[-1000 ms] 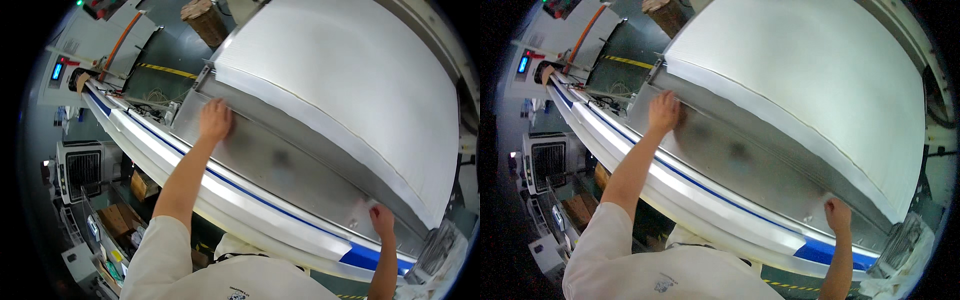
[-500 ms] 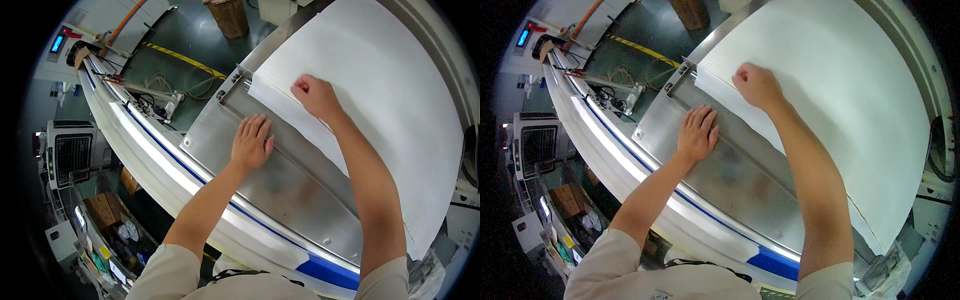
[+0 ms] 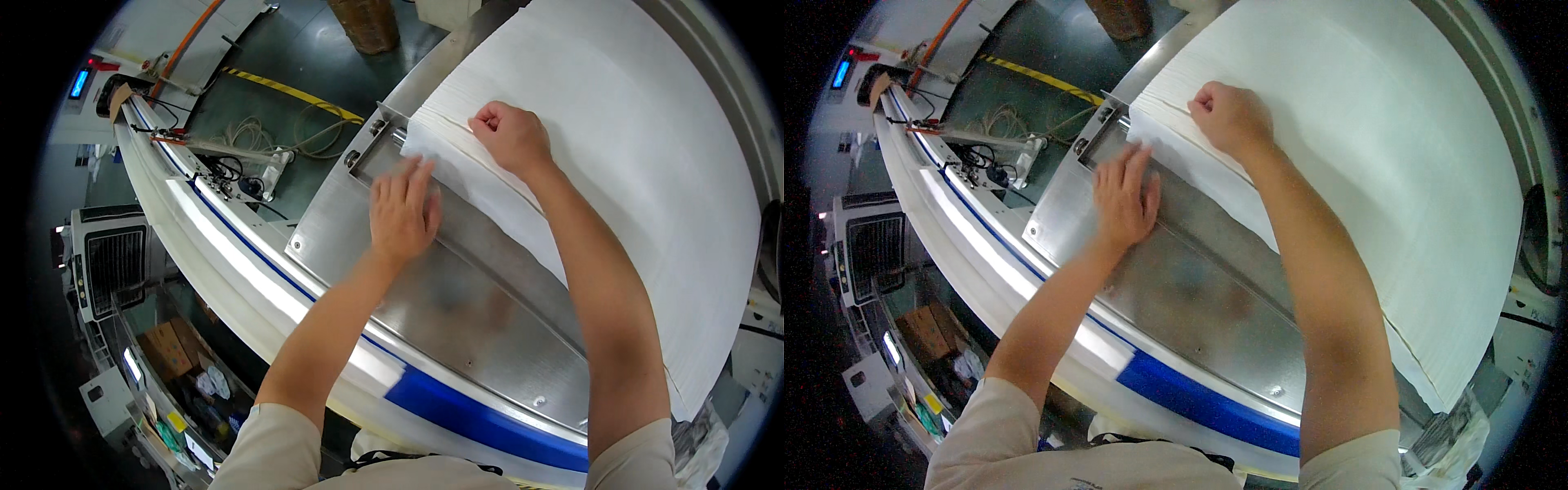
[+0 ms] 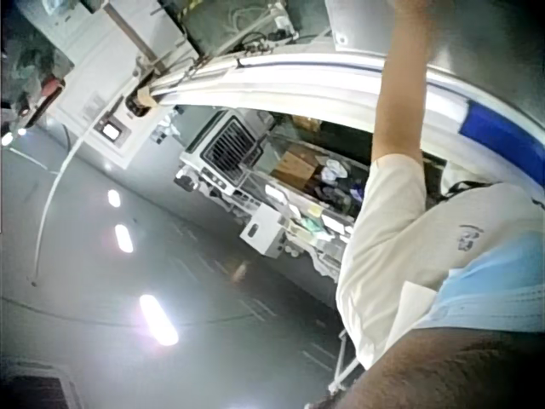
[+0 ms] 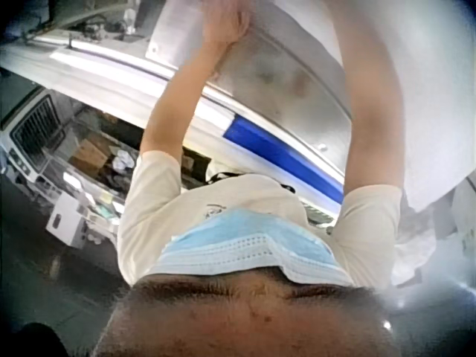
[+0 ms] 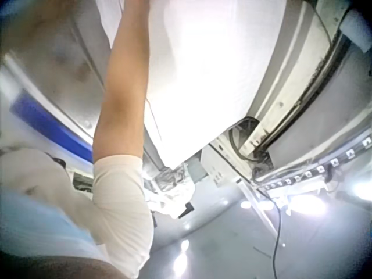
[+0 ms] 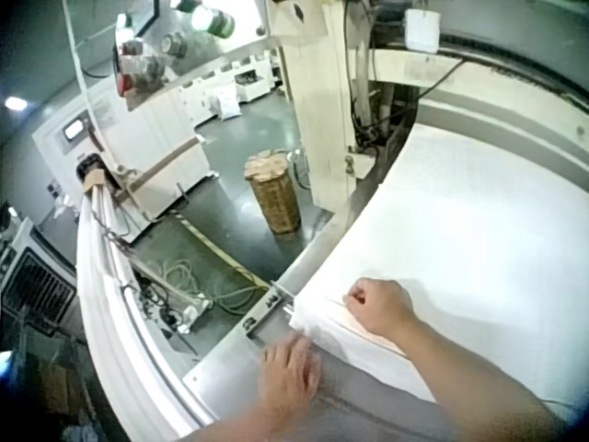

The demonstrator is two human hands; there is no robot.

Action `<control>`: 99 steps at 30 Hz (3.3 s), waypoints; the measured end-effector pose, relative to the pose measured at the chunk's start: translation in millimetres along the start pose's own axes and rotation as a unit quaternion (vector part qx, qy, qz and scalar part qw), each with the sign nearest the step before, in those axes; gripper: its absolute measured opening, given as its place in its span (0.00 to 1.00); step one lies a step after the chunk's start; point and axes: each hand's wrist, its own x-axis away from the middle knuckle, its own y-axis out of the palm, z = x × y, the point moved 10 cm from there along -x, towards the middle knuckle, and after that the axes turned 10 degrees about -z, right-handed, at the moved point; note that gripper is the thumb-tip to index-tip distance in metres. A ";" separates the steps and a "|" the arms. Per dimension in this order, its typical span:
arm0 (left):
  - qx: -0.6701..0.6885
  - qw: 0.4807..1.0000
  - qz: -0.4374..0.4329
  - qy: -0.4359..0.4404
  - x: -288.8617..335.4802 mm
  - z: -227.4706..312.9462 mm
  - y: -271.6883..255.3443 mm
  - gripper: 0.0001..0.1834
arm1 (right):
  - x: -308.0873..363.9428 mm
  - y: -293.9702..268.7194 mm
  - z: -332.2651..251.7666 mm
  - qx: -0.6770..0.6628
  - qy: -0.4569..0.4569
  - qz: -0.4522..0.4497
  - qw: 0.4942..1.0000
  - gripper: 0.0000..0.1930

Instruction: The person handles large white fabric sheets on a metal table in a factory setting. They fold the fabric, pick up a piece of white material from a blue crate, and repeatedly smooth and align the fabric sheets on the table surface.

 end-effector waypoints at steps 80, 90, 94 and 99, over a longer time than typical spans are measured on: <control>-0.501 0.798 -0.335 0.008 -96.5 -45.6 -58.5 0.18 | 896.4 -378.2 548.1 0.383 0.514 -0.108 0.760 0.15; -0.493 0.716 -0.492 0.041 52.5 -50.2 -76.7 0.18 | 1008.4 -280.5 492.5 0.359 0.423 -0.264 0.789 0.13; -0.540 0.537 -0.648 0.025 148.5 -70.8 -46.9 0.16 | 1038.3 -214.0 479.7 0.346 0.450 -0.390 0.725 0.12; -0.545 0.460 -0.701 0.006 216.4 -124.5 -42.6 0.13 | 1060.3 -165.2 472.9 0.345 0.427 -0.456 0.700 0.09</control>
